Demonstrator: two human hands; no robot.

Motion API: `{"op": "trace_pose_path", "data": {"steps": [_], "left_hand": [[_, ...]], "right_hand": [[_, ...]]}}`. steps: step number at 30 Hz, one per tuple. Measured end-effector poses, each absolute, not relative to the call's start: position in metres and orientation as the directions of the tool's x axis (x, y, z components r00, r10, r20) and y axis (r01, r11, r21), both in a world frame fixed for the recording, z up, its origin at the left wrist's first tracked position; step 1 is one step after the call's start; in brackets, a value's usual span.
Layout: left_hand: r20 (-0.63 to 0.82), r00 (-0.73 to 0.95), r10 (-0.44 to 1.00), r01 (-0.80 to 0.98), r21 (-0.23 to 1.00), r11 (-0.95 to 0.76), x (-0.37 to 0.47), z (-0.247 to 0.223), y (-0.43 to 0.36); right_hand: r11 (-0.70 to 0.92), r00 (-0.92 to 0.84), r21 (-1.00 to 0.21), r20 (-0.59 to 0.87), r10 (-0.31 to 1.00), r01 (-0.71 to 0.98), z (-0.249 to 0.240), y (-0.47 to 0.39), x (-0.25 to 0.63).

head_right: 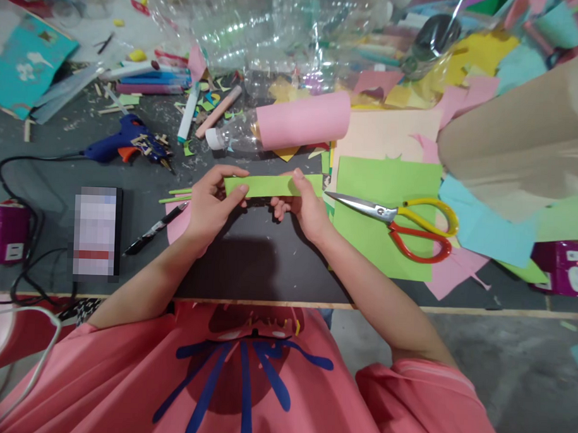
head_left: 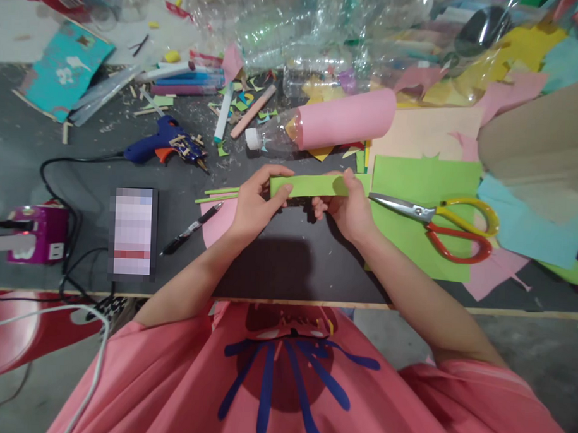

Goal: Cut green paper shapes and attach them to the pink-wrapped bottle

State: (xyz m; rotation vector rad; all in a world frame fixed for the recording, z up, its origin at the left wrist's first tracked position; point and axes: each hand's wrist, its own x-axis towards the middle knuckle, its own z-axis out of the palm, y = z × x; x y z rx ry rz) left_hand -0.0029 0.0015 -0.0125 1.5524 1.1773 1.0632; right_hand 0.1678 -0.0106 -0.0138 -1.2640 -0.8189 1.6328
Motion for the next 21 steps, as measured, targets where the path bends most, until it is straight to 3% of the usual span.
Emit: {"op": "trace_pose_path", "data": {"steps": [8, 21], "left_hand": [[0.108, 0.187, 0.976, 0.219, 0.964, -0.149, -0.0016, -0.0114, 0.0001], [0.122, 0.187, 0.975, 0.236, 0.958, -0.165, -0.0015, -0.0125, 0.0005]], "right_hand": [[-0.393, -0.139, -0.919, -0.386, 0.912, -0.032, -0.0169, -0.0186, 0.1716], [-0.430, -0.113, -0.902, -0.430, 0.896, 0.029, -0.0104, -0.0183, 0.1709]]}}
